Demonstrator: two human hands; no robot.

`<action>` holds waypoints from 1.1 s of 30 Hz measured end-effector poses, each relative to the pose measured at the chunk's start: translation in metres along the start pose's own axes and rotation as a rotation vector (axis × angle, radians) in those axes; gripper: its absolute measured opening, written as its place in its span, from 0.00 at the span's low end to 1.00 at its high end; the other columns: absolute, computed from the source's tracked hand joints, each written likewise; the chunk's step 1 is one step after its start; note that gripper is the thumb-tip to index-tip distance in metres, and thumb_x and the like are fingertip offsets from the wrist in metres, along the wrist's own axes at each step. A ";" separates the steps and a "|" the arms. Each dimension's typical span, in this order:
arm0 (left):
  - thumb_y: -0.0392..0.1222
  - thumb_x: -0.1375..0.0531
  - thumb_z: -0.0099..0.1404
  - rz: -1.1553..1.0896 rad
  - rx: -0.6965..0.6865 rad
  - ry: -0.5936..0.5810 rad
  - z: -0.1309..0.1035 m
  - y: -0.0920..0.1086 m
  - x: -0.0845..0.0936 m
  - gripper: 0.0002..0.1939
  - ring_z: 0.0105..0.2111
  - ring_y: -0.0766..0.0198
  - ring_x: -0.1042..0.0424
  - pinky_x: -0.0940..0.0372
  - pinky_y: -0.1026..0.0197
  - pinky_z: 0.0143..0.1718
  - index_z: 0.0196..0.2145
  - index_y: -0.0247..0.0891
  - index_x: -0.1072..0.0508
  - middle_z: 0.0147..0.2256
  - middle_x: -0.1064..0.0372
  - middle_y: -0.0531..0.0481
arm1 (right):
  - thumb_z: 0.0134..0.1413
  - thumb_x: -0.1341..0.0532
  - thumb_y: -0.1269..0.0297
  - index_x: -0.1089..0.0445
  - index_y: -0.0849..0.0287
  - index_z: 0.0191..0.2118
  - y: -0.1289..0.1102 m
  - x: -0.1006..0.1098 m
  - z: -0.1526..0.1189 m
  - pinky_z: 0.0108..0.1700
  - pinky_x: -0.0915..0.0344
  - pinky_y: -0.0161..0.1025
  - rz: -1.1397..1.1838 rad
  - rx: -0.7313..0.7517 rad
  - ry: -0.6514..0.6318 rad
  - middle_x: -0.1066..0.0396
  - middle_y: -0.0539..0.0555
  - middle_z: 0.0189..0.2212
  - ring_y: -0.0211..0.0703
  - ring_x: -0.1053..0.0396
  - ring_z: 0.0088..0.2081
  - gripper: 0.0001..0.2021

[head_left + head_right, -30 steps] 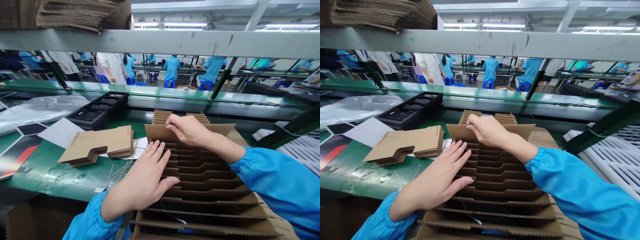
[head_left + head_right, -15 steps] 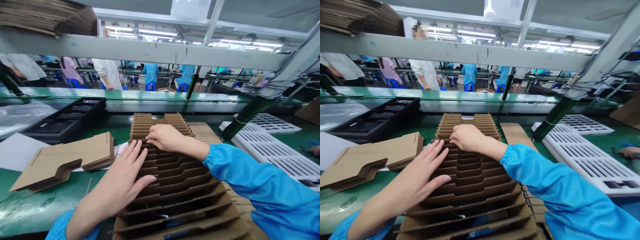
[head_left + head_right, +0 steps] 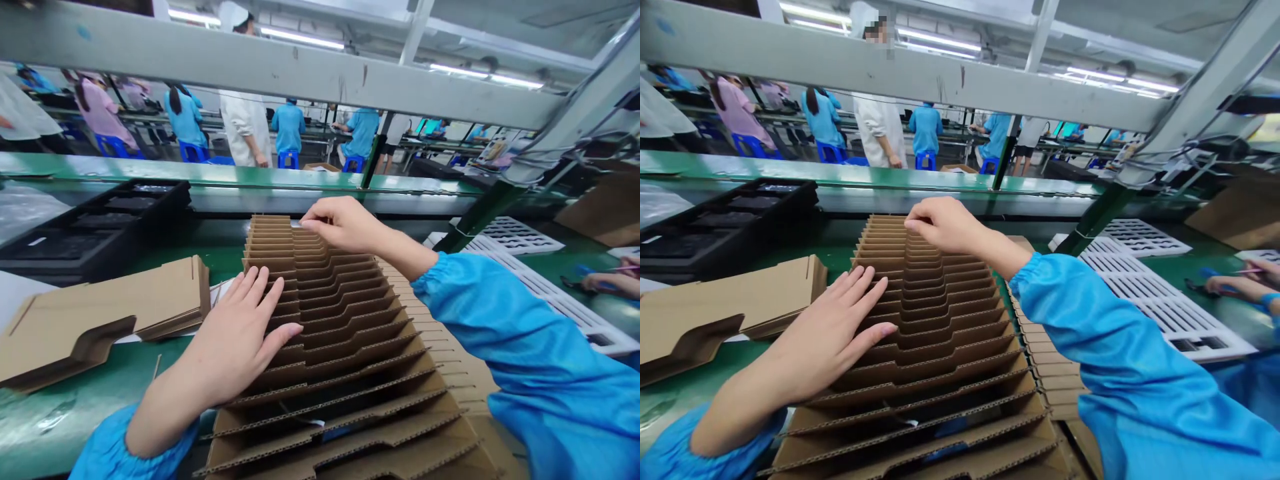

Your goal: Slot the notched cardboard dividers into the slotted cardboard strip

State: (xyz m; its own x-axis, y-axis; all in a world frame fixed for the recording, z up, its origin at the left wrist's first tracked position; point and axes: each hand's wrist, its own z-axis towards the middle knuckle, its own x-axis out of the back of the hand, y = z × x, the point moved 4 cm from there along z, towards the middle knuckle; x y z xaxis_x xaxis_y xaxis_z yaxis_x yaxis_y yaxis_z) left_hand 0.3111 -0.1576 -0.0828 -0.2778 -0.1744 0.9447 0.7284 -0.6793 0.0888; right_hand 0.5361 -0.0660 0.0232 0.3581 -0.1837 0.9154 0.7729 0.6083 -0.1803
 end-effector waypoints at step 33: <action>0.65 0.50 0.82 -0.017 -0.003 -0.077 0.006 0.010 0.014 0.42 0.77 0.34 0.47 0.46 0.34 0.77 0.73 0.22 0.35 0.75 0.46 0.23 | 0.75 0.46 0.62 0.29 0.57 0.49 -0.016 -0.048 0.021 0.41 0.42 0.40 -0.011 -0.015 -0.041 0.21 0.56 0.39 0.49 0.27 0.38 0.10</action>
State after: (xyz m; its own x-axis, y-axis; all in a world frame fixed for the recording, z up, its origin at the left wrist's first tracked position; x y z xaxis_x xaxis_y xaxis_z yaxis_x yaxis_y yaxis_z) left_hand 0.3175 -0.1626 -0.0665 -0.2412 -0.1080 0.9645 0.7223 -0.6837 0.1041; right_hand 0.4952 -0.0512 -0.0107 0.3286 -0.1583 0.9311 0.7844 0.5948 -0.1757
